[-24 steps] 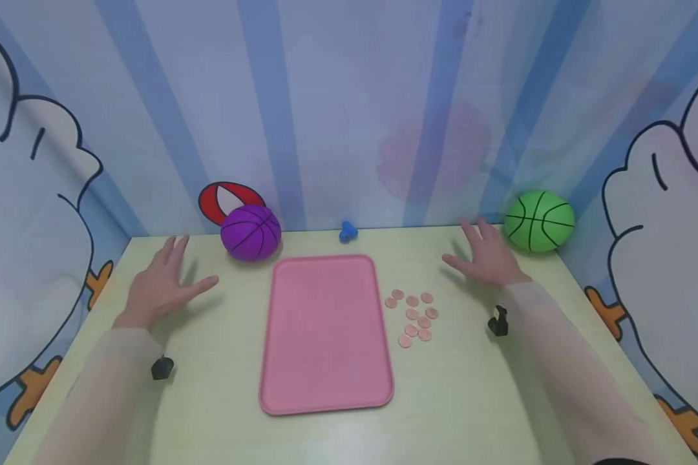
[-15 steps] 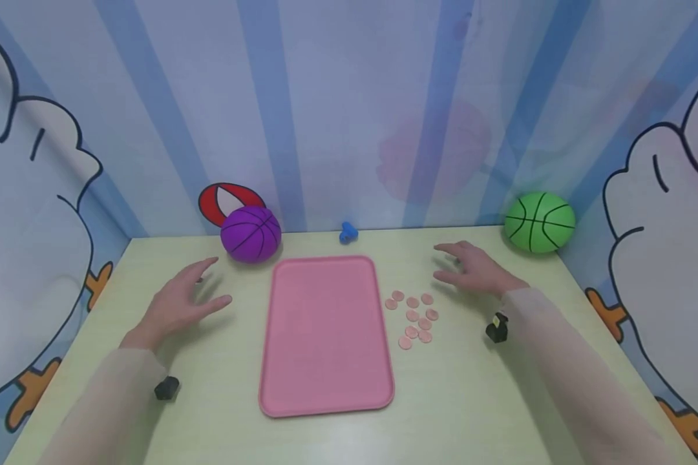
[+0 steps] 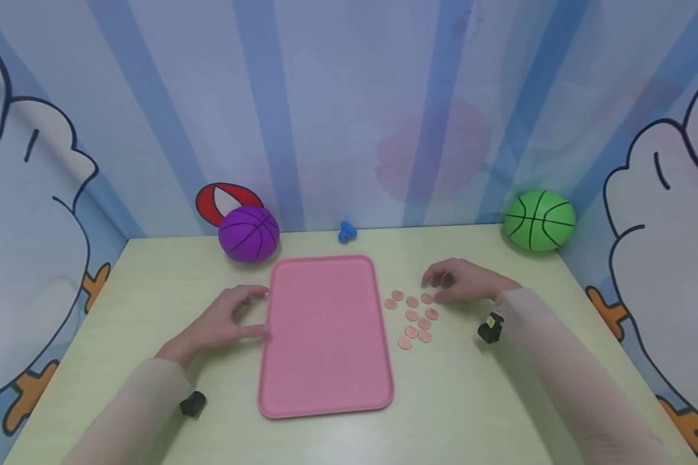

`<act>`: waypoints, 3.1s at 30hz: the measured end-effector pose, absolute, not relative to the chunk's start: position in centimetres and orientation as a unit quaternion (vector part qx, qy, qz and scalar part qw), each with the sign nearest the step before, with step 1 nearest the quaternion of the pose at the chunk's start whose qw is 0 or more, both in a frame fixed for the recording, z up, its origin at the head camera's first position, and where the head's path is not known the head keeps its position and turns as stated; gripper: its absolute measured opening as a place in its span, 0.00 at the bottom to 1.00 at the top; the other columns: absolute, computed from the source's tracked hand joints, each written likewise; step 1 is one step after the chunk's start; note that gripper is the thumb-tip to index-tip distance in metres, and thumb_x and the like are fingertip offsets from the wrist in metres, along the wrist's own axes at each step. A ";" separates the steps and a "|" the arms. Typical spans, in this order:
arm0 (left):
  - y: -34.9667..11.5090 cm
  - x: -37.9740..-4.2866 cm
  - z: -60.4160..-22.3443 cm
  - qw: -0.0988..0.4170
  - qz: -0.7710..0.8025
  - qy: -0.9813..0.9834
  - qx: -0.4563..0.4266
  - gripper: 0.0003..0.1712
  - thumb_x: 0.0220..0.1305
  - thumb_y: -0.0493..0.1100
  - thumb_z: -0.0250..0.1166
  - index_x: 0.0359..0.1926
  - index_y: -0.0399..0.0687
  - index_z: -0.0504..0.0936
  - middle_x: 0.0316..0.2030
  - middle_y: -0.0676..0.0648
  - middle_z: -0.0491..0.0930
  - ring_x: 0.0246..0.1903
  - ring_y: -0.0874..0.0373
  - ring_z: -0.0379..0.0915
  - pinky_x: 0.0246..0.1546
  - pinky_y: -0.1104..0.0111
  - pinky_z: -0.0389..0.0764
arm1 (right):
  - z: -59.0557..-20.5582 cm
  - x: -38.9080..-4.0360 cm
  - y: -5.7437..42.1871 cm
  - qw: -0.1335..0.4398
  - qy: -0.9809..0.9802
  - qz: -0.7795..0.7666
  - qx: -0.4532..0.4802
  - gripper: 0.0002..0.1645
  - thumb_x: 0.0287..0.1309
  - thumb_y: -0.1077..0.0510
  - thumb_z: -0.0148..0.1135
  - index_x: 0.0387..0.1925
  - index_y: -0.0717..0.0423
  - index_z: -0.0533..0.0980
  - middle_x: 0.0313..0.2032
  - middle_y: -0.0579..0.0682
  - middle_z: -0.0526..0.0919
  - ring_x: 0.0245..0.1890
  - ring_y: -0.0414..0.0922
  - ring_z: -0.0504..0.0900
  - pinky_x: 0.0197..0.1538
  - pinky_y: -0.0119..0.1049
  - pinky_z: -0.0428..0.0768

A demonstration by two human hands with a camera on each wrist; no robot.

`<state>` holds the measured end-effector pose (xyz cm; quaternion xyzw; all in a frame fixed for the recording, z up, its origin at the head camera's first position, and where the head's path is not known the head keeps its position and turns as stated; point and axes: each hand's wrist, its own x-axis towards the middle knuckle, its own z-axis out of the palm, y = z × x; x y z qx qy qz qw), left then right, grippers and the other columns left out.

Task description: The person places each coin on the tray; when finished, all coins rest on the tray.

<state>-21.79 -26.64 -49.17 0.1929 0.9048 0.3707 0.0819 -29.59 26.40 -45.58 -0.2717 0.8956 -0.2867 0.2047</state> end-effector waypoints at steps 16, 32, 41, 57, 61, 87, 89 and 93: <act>-26.6 -21.1 -49.7 0.136 0.365 0.892 0.231 0.60 0.43 0.60 0.86 0.76 0.62 0.65 0.79 0.46 0.58 0.77 0.37 0.48 0.72 0.29 0.43 | -45.8 -29.7 25.4 0.209 0.895 -0.249 -0.306 0.09 0.63 0.61 0.72 0.42 0.44 0.86 0.47 0.46 0.84 0.51 0.48 0.78 0.62 0.51 0.77; -26.7 -21.1 -49.7 0.145 0.364 0.890 0.232 0.63 0.42 0.60 0.86 0.78 0.61 0.64 0.80 0.44 0.56 0.77 0.36 0.47 0.72 0.29 0.43 | -45.2 -29.8 24.6 0.220 0.892 -0.223 -0.327 0.13 0.58 0.67 0.71 0.40 0.47 0.85 0.45 0.46 0.84 0.48 0.48 0.77 0.56 0.47 0.78; -26.7 -21.0 -49.6 0.148 0.363 0.891 0.230 0.63 0.42 0.60 0.86 0.78 0.61 0.63 0.80 0.44 0.55 0.78 0.36 0.45 0.73 0.30 0.41 | -44.9 -30.0 24.5 0.229 0.888 -0.211 -0.340 0.10 0.61 0.66 0.70 0.40 0.48 0.85 0.44 0.46 0.83 0.46 0.47 0.76 0.55 0.45 0.78; -26.8 -21.0 -49.9 0.144 0.372 0.886 0.237 0.62 0.43 0.60 0.86 0.78 0.62 0.64 0.81 0.44 0.55 0.78 0.36 0.45 0.72 0.30 0.41 | -44.7 -30.0 24.2 0.229 0.888 -0.215 -0.335 0.07 0.63 0.64 0.70 0.39 0.51 0.82 0.41 0.45 0.83 0.46 0.46 0.77 0.57 0.46 0.80; -26.8 -21.1 -50.0 0.141 0.374 0.885 0.237 0.62 0.42 0.60 0.86 0.78 0.62 0.64 0.81 0.45 0.55 0.78 0.36 0.45 0.72 0.30 0.41 | -45.0 -30.2 24.1 0.230 0.883 -0.230 -0.340 0.08 0.62 0.66 0.71 0.37 0.51 0.82 0.38 0.44 0.84 0.44 0.45 0.79 0.55 0.44 0.82; -26.8 -20.7 -49.7 0.151 0.366 0.892 0.219 0.64 0.44 0.59 0.86 0.80 0.64 0.61 0.82 0.45 0.51 0.79 0.35 0.41 0.74 0.30 0.38 | -45.2 -30.6 25.1 0.228 0.881 -0.276 -0.310 0.10 0.64 0.64 0.72 0.46 0.52 0.89 0.43 0.45 0.90 0.44 0.43 0.85 0.55 0.43 0.85; -26.7 -20.7 -49.7 0.151 0.367 0.891 0.219 0.64 0.44 0.59 0.86 0.80 0.63 0.61 0.82 0.46 0.51 0.79 0.34 0.40 0.74 0.30 0.38 | -45.1 -30.5 25.1 0.228 0.882 -0.274 -0.307 0.11 0.63 0.64 0.73 0.47 0.53 0.89 0.44 0.46 0.90 0.45 0.43 0.86 0.54 0.42 0.85; -26.7 -20.7 -49.6 0.153 0.371 0.890 0.217 0.64 0.44 0.58 0.86 0.80 0.63 0.61 0.82 0.46 0.51 0.79 0.34 0.40 0.74 0.30 0.37 | -45.1 -30.3 25.2 0.223 0.878 -0.277 -0.319 0.12 0.62 0.66 0.73 0.47 0.56 0.89 0.45 0.49 0.90 0.45 0.45 0.87 0.54 0.44 0.87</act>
